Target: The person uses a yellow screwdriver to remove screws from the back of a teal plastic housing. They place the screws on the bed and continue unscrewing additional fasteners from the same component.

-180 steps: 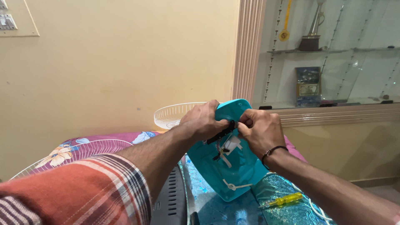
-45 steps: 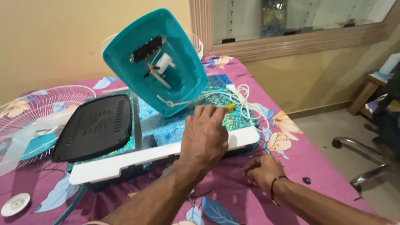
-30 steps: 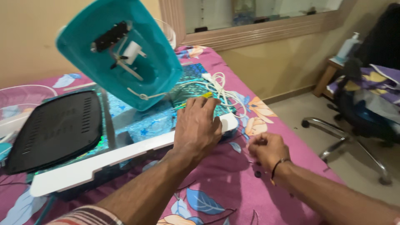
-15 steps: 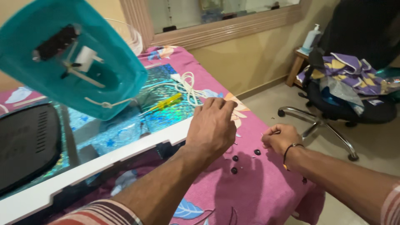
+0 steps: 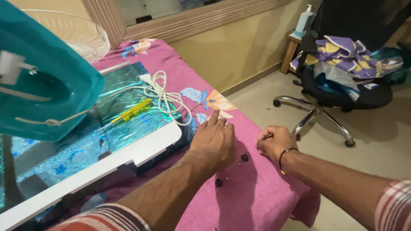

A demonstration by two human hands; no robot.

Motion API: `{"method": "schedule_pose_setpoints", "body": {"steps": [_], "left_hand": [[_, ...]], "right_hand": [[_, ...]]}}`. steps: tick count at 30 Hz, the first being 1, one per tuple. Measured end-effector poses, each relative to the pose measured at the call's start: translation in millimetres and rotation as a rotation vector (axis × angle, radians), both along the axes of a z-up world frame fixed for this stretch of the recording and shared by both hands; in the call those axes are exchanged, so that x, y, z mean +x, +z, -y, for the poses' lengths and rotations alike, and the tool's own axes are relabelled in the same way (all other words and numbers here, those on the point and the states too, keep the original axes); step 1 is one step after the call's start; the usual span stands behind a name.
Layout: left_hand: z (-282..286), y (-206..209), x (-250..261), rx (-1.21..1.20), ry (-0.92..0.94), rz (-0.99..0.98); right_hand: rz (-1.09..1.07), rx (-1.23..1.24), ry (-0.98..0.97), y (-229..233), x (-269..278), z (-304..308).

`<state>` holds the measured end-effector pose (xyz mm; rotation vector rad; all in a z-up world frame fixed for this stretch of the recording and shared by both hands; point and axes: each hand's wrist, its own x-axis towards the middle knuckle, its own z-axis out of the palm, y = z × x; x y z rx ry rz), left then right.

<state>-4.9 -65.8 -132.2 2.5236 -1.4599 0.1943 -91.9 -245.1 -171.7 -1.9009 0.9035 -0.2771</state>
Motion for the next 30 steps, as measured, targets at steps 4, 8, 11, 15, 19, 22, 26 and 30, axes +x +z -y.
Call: {"method": "schedule_pose_setpoints", "body": {"steps": [4, 8, 11, 15, 19, 22, 26, 30], "left_hand": [[13.3, -7.0, 12.7, 0.047, 0.015, 0.044], [16.9, -7.2, 22.3, 0.120, 0.048, 0.025], [20.6, -3.5, 28.2, 0.149, 0.056, 0.033], [22.3, 1.0, 33.4, 0.143, 0.050, 0.061], [22.3, 5.8, 32.3, 0.163, 0.056, 0.033], [22.8, 14.5, 29.3, 0.080, 0.051, 0.058], [19.8, 33.6, 25.6, -0.150, 0.029, 0.131], [8.2, 64.5, 24.9, -0.338, 0.018, 0.183]], "right_hand": [[-0.073, -0.070, 0.038, 2.1, 11.3, 1.1], [-0.018, -0.020, 0.033, -3.0, 25.5, -2.3], [-0.009, -0.012, 0.062, -5.8, 33.0, 2.2], [-0.011, 0.009, 0.076, -10.0, 33.4, 11.8], [0.049, 0.079, 0.036, -11.5, 25.8, 15.9], [0.065, 0.056, 0.040, -1.8, 23.7, 18.2], [0.077, 0.040, 0.043, 20.7, 28.9, 12.7], [0.218, 0.107, 0.042, 50.5, 43.0, -6.4]]}}
